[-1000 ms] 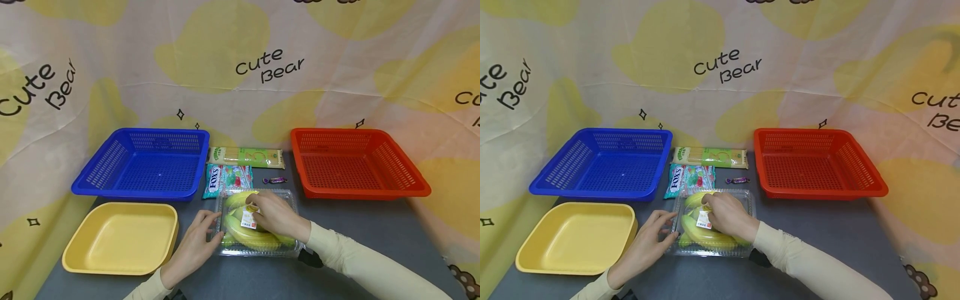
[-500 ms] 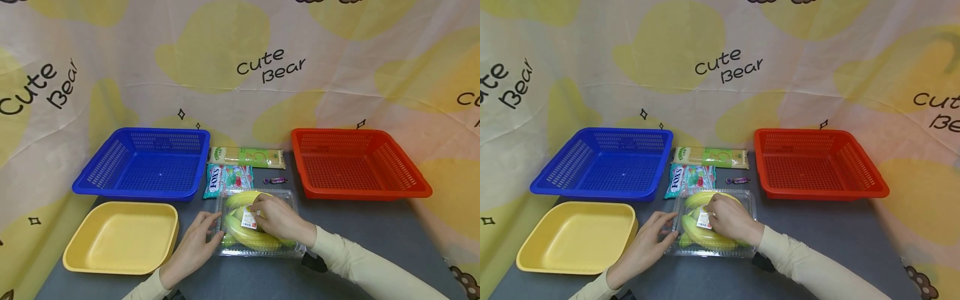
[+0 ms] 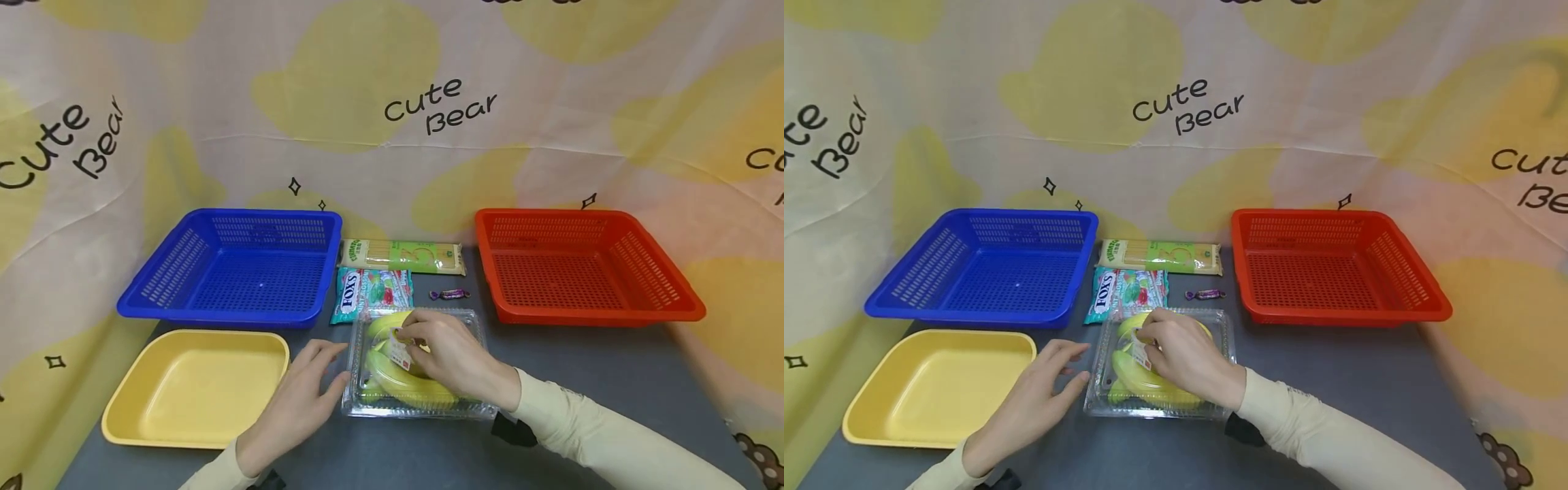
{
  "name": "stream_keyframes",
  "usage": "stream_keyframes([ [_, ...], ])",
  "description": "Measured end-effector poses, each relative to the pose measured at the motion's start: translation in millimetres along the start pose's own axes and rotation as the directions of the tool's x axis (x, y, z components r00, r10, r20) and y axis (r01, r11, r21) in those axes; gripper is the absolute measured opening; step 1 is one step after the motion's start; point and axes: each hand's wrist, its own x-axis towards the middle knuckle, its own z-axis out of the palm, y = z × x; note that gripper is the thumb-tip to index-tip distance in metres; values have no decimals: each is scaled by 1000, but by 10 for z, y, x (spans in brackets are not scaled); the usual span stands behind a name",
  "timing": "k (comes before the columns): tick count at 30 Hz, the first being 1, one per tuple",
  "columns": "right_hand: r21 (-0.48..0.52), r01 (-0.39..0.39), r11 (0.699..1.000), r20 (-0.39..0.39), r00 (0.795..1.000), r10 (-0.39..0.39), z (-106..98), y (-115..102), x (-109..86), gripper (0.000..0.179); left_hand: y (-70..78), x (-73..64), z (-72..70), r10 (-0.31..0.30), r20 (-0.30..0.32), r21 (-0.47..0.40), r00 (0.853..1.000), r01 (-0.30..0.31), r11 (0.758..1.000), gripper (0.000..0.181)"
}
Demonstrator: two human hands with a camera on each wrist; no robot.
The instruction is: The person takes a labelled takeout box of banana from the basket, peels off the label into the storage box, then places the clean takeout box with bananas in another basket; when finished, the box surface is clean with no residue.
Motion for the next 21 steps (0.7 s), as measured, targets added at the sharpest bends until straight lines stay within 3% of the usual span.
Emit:
stream_keyframes([
  [4,15,54,998,-42,998,-53,-17,-40,61,22,-133,-22,-233,67,-97,133,993,-54,990,31],
  [8,31,79,996,-27,997,-78,26,-62,151,22,-366,-50,-484,72,-150,207,986,-39,978,26],
  [12,40,102,994,-2,995,-102,101,-109,280,23,-706,-109,-715,64,-191,282,980,-8,959,27],
  [17,77,120,990,53,991,-125,188,-219,466,21,-1129,-195,-917,53,-215,309,975,16,951,27],
  [21,130,106,986,132,984,-123,262,-359,640,20,-1377,-238,-1000,15,-206,305,978,50,951,23],
])
